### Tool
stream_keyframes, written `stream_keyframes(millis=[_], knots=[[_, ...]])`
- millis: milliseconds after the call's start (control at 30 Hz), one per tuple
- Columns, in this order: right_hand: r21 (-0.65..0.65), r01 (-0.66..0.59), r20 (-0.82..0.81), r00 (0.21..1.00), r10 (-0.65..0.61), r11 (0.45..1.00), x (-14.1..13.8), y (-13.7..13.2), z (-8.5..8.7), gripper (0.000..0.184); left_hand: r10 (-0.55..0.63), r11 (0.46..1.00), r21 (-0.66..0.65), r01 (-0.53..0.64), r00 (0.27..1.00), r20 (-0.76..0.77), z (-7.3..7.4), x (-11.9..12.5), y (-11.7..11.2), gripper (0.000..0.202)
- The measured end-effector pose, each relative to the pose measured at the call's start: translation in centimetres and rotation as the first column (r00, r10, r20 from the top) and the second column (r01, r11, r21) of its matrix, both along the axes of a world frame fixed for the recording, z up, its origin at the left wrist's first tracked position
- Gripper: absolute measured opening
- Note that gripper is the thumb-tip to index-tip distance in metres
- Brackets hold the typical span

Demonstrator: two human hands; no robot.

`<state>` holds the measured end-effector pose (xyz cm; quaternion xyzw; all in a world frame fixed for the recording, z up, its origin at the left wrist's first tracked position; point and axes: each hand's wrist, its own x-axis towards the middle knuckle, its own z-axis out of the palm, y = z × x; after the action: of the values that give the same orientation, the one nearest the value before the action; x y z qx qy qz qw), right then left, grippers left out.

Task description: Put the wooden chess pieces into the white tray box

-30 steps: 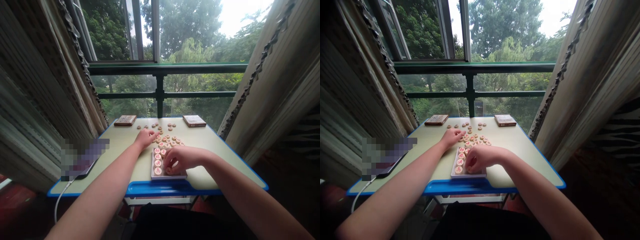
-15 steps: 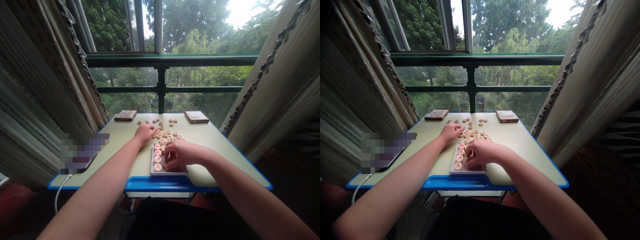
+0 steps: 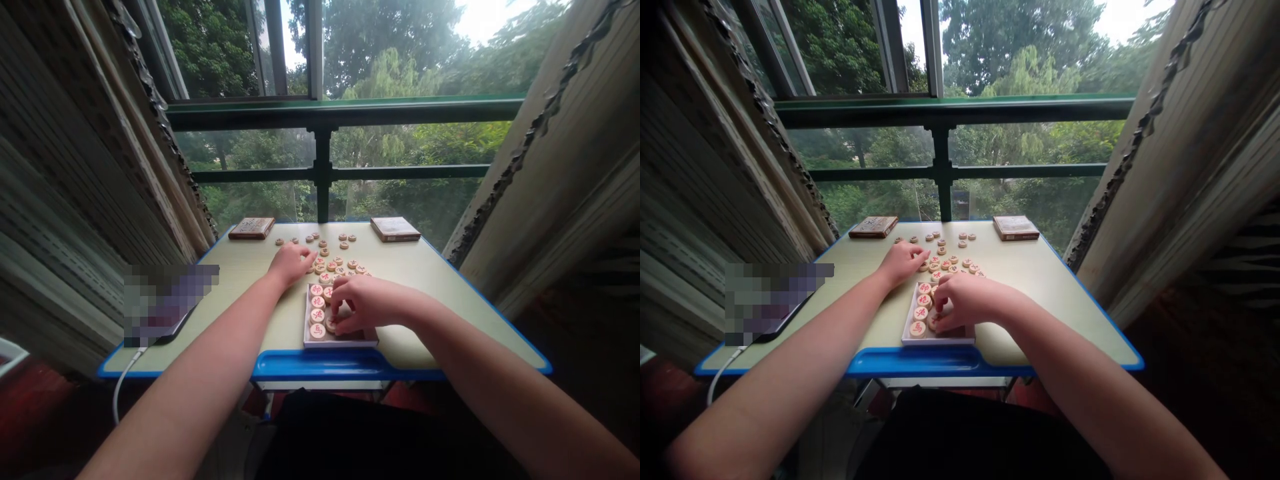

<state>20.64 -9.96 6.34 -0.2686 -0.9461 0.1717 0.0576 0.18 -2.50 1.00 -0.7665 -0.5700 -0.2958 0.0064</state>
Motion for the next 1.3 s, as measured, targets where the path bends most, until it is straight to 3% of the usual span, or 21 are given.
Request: stream_keyframes(millis=[300,867,1167,1300], knots=[[0.074,0.022,-0.019,1.0,-0.02,0.997,-0.11,0.01,-0.17,0.014,-0.014,1.0,0.012,0.015,0.999,-0.034,0.17,0.03,-0.15,0.038],[0.085,-0.009,0.002,1.0,0.009,0.996,-0.11,0.2,-0.11,0.013,-0.018,0.999,0.044,0.019,0.999,-0.033,0.54,-0.04,-0.31,0.038],[0.215,0.103,0.045,0.992,-0.115,0.971,-0.26,-0.07,-0.4,0.019,0.032,0.996,0.084,-0.032,0.999,-0.008,0.58,-0.03,-0.22,0.038],[0.243,0.097,0.046,0.993,-0.111,0.965,-0.33,-0.07,-0.51,0.021,0.036,0.996,0.086,-0.036,0.999,-0.004,0.62,0.02,-0.27,0.038]])
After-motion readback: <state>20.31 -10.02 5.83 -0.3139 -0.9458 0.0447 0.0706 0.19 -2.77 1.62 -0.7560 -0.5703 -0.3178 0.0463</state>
